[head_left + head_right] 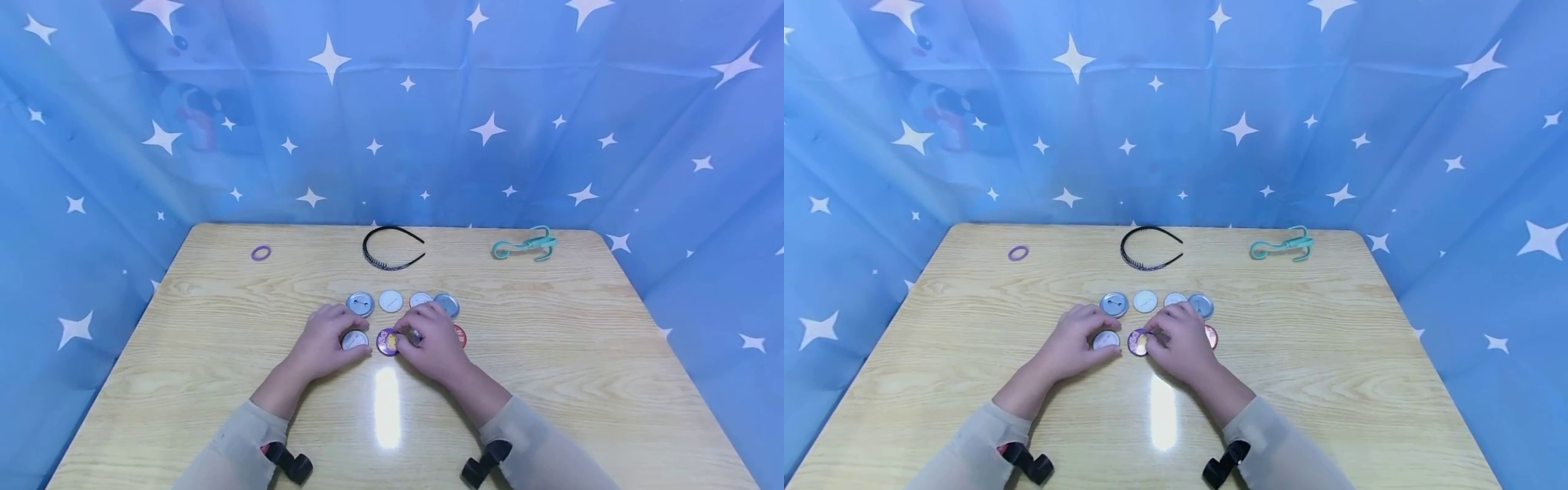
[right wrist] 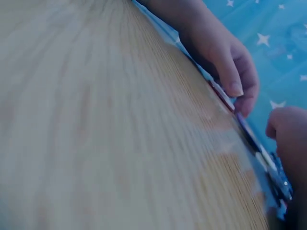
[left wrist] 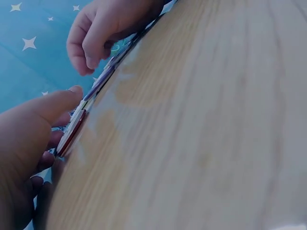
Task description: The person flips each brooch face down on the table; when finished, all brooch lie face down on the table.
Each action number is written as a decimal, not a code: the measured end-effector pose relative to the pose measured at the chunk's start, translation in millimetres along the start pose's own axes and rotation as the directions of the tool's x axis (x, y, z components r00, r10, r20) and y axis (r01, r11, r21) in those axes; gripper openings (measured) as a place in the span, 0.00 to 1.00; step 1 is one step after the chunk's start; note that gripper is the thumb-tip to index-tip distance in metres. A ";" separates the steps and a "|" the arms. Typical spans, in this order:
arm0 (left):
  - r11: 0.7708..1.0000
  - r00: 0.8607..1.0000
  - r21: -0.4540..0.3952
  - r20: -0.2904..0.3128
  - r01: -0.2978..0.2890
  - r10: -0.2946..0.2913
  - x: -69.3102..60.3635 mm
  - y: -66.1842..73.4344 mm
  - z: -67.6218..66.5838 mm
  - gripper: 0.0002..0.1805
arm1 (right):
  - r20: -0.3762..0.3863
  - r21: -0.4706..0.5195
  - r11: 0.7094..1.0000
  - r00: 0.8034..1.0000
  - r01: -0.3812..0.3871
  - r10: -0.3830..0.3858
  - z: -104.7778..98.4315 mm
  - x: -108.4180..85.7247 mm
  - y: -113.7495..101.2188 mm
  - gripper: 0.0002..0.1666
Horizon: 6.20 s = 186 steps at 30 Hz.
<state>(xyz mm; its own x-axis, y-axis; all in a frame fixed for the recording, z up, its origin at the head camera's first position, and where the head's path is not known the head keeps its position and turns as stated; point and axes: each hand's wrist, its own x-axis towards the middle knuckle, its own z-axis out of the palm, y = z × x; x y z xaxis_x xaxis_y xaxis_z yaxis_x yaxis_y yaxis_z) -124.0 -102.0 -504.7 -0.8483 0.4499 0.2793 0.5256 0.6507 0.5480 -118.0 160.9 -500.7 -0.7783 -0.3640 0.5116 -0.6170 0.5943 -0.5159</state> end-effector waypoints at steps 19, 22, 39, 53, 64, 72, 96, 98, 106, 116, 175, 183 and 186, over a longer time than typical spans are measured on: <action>0.998 0.997 0.057 -0.074 0.011 -0.007 -0.2 19.9 18.4 0.24 | 0.020 -0.121 0.990 0.997 -0.069 0.072 -8.5 -11.7 3.3 0.14; 0.997 0.996 0.073 -0.082 0.025 -0.019 -0.8 22.5 19.3 0.24 | 0.063 -0.144 0.984 0.991 -0.105 0.115 -8.9 -12.2 2.1 0.17; 0.998 0.996 0.060 -0.089 0.003 0.002 0.1 20.3 21.4 0.23 | 0.112 -0.168 0.985 0.992 -0.037 0.057 -10.3 -10.3 3.4 0.19; 0.998 0.997 0.048 -0.066 0.032 -0.029 -1.4 21.8 19.6 0.19 | 0.169 -0.143 0.990 0.985 -0.006 0.030 -9.1 -9.9 5.3 0.21; 0.998 0.996 -0.008 -0.071 0.057 -0.058 -2.0 23.7 17.7 0.18 | 0.172 -0.074 0.997 0.984 -0.038 0.050 -9.2 -9.0 2.3 0.22; 0.999 0.995 -0.017 -0.086 0.047 -0.049 -2.6 22.2 19.2 0.16 | 0.141 -0.032 0.999 0.989 -0.043 0.047 -7.1 -9.5 2.8 0.18; 1.000 0.991 -0.008 -0.133 -0.027 0.026 -2.7 19.8 21.5 0.17 | 0.111 0.030 0.997 0.992 -0.065 0.062 -7.4 -8.5 1.3 0.13; 1.000 0.991 -0.011 -0.129 -0.026 0.025 -2.6 20.1 21.4 0.17 | 0.117 0.028 0.997 0.991 -0.074 0.070 -7.4 -8.3 1.7 0.13; 1.000 0.992 -0.005 -0.121 -0.020 0.019 -2.9 19.9 22.2 0.15 | 0.119 0.033 0.996 0.990 -0.082 0.077 -6.4 -8.7 3.0 0.13; 1.000 0.992 -0.013 -0.122 -0.021 0.020 -3.1 22.1 20.2 0.13 | 0.123 0.029 0.996 0.989 -0.085 0.081 -6.9 -8.3 1.5 0.13; 0.997 0.989 -0.052 -0.136 -0.065 0.057 -1.2 22.1 21.4 0.09 | 0.090 0.072 0.997 0.996 0.016 -0.023 -8.6 -7.0 4.6 0.11; 0.997 0.992 -0.059 -0.114 -0.057 0.050 -0.4 22.4 21.0 0.12 | 0.104 0.059 0.998 0.995 0.005 -0.011 -9.4 -6.5 4.9 0.10; 0.997 0.994 -0.061 -0.104 -0.050 0.043 -0.5 21.5 20.5 0.13 | 0.111 0.048 0.999 0.994 -0.005 0.000 -8.3 -6.4 5.5 0.09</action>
<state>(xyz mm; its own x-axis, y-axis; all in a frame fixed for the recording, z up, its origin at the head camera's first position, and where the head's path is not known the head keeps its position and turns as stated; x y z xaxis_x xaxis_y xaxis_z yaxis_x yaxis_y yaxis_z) -111.0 -75.7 -509.2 -0.8269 0.4114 0.3835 0.5622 0.5892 0.5803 -115.5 172.5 -501.1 -0.7863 -0.4412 0.4325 -0.6179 0.5612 -0.5507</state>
